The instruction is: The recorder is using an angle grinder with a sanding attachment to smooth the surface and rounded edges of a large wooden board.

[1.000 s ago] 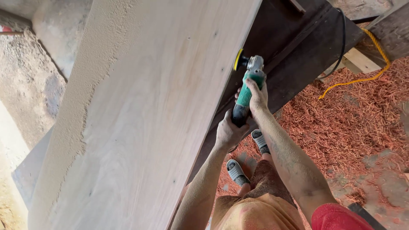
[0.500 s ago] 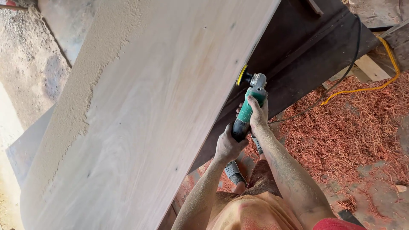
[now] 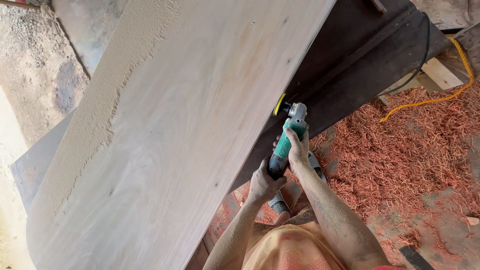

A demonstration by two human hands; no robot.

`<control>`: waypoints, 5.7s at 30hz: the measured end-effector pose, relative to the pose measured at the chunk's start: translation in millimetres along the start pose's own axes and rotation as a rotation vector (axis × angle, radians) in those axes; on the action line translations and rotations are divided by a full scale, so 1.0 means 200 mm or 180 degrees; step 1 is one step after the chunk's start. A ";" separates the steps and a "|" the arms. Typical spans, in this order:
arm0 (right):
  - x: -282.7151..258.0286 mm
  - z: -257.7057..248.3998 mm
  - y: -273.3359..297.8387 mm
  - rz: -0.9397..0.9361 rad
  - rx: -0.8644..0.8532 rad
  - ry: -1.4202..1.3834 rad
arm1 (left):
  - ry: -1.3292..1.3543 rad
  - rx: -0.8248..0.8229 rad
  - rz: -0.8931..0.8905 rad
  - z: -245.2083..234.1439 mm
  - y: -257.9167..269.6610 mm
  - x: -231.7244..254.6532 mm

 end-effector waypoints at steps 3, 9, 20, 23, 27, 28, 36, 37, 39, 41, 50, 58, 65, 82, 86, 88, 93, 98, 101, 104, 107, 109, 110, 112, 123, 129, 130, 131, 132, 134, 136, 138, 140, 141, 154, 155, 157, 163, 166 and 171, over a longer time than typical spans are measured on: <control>0.04 0.02 0.08 0.0059 0.0057 0.0019 | -0.0077 -0.0081 -0.0144 -0.02 0.07 -0.04; 0.14 0.04 0.18 0.0062 0.0052 0.0035 | -0.0055 0.0005 -0.0057 -0.06 0.18 -0.12; 0.30 0.06 0.36 0.0058 0.0003 -0.0040 | -0.0084 -0.0053 -0.0131 -0.10 0.37 -0.30; 0.38 0.05 0.39 -0.0006 -0.0035 0.0067 | -0.0113 -0.0042 -0.0090 -0.10 0.43 -0.37; 0.43 0.07 0.47 0.0079 0.0048 0.0071 | -0.0111 -0.0030 -0.0252 -0.13 0.51 -0.40; 0.43 0.08 0.50 0.0085 0.0051 0.0044 | -0.0091 -0.0004 -0.0186 -0.14 0.52 -0.40; 0.54 0.05 0.56 0.0056 0.0048 0.0017 | -0.0195 0.0035 -0.0376 -0.13 0.62 -0.45; 0.55 0.04 0.56 0.0073 0.0013 0.0008 | -0.0037 0.0084 -0.0333 -0.13 0.63 -0.45; 0.56 0.04 0.57 0.0093 -0.0001 0.0005 | 0.0128 0.0114 -0.0294 -0.12 0.64 -0.47; 0.55 0.07 0.61 0.0147 -0.0106 -0.0098 | 0.0060 0.0176 -0.0252 -0.10 0.66 -0.51; 0.65 0.08 0.67 0.0044 0.0024 0.0009 | 0.0030 0.0031 -0.0269 -0.19 0.73 -0.57; 0.78 0.11 0.79 0.0045 0.0103 -0.0012 | -0.0104 -0.0108 -0.0274 -0.27 0.84 -0.65; 0.86 0.14 0.88 0.0029 0.0133 -0.0020 | -0.0037 -0.0056 -0.0208 -0.31 0.94 -0.73; 1.08 0.17 1.07 0.0012 0.0112 -0.0129 | -0.0133 0.0045 -0.0122 -0.36 1.17 -0.94; 1.15 0.16 1.10 -0.0016 -0.0019 -0.0187 | -0.0145 0.0072 -0.0100 -0.39 1.22 -0.97; 1.14 0.18 1.13 -0.0055 -0.0025 -0.0160 | -0.0111 0.0029 -0.0131 -0.39 1.24 -0.97; 1.17 0.20 1.20 -0.0077 -0.0036 -0.0213 | -0.0095 -0.0002 -0.0150 -0.41 1.30 -1.01; 1.23 0.21 1.25 -0.0136 0.0009 -0.0241 | -0.0143 0.0040 -0.0131 -0.43 1.36 -1.04; 1.28 0.20 1.28 -0.0112 0.0022 -0.0262 | -0.0015 0.0036 -0.0057 -0.43 1.40 -1.08; 1.33 0.21 1.33 -0.0102 0.0092 -0.0195 | 0.0031 0.0040 -0.0256 -0.45 1.45 -1.13; 1.46 0.17 1.33 -0.0088 0.0088 -0.0311 | -0.0093 0.0108 -0.0097 -0.46 1.50 -1.19; 1.46 0.19 1.38 -0.0065 0.0037 -0.0331 | -0.0101 0.0120 -0.0106 -0.47 1.54 -1.19; 1.45 0.20 1.40 -0.0046 -0.0008 -0.0353 | -0.0109 0.0124 -0.0111 -0.47 1.55 -1.19; 1.43 0.22 1.45 0.0010 -0.0065 -0.0432 | -0.0105 0.0118 -0.0090 -0.46 1.58 -1.19; 0.94 0.11 1.13 -0.0105 0.0155 -0.0133 | -0.0261 -0.0012 0.0201 -0.30 1.19 -0.82; 0.72 0.06 0.85 -0.0008 0.0179 -0.0335 | -0.0110 -0.0159 0.0188 -0.22 0.90 -0.62; 0.69 0.06 0.82 -0.0150 0.0123 -0.0265 | -0.0125 -0.0177 0.0163 -0.20 0.87 -0.61; 0.67 0.05 0.78 -0.0296 0.0070 -0.0196 | -0.0140 -0.0200 0.0143 -0.19 0.83 -0.60; 0.65 0.05 0.76 -0.0294 0.0091 -0.0202 | -0.0144 -0.0221 0.0139 -0.18 0.82 -0.57; 0.64 0.04 0.74 -0.0103 0.0204 -0.0156 | -0.0263 -0.0236 -0.0096 -0.17 0.81 -0.54; 0.64 0.03 0.73 -0.0096 0.0148 -0.0133 | -0.0245 -0.0179 -0.0182 -0.16 0.82 -0.54; 0.63 0.06 0.75 -0.0095 0.0063 -0.0106 | -0.0226 -0.0094 -0.0258 -0.16 0.83 -0.55; 0.62 0.10 0.80 -0.0035 0.0110 -0.0096 | -0.0040 -0.0041 -0.0153 -0.16 0.85 -0.58; 0.63 0.10 0.80 -0.0023 0.0100 -0.0086 | -0.0033 -0.0029 -0.0165 -0.16 0.86 -0.58; 1.06 0.09 1.03 -0.0091 0.0021 -0.0169 | 0.0031 0.0055 -0.0059 -0.28 1.18 -0.90; 1.10 0.09 1.05 -0.0046 0.0042 -0.0134 | -0.0002 0.0083 0.0037 -0.29 1.21 -0.93; 1.12 0.13 1.16 -0.0056 0.0068 -0.0122 | 0.0096 0.0071 -0.0004 -0.32 1.29 -0.97; 1.26 0.20 1.36 0.0053 0.0145 0.0010 | 0.0120 0.0088 0.0016 -0.40 1.48 -1.11; 1.34 0.19 1.41 0.0010 0.0091 0.0014 | 0.0075 0.0087 -0.0010 -0.42 1.55 -1.17; 1.44 0.20 1.49 0.0017 0.0106 0.0089 | 0.0078 0.0071 0.0003 -0.45 1.64 -1.25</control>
Point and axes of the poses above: each hand's wrist, its own y-axis away from the middle knuckle, its own z-axis out of the palm, x = y × z, the point moved 4 cm from there along -y, towards the middle knuckle, and after that the axes turned 2 degrees about z, right-handed, at the moved point
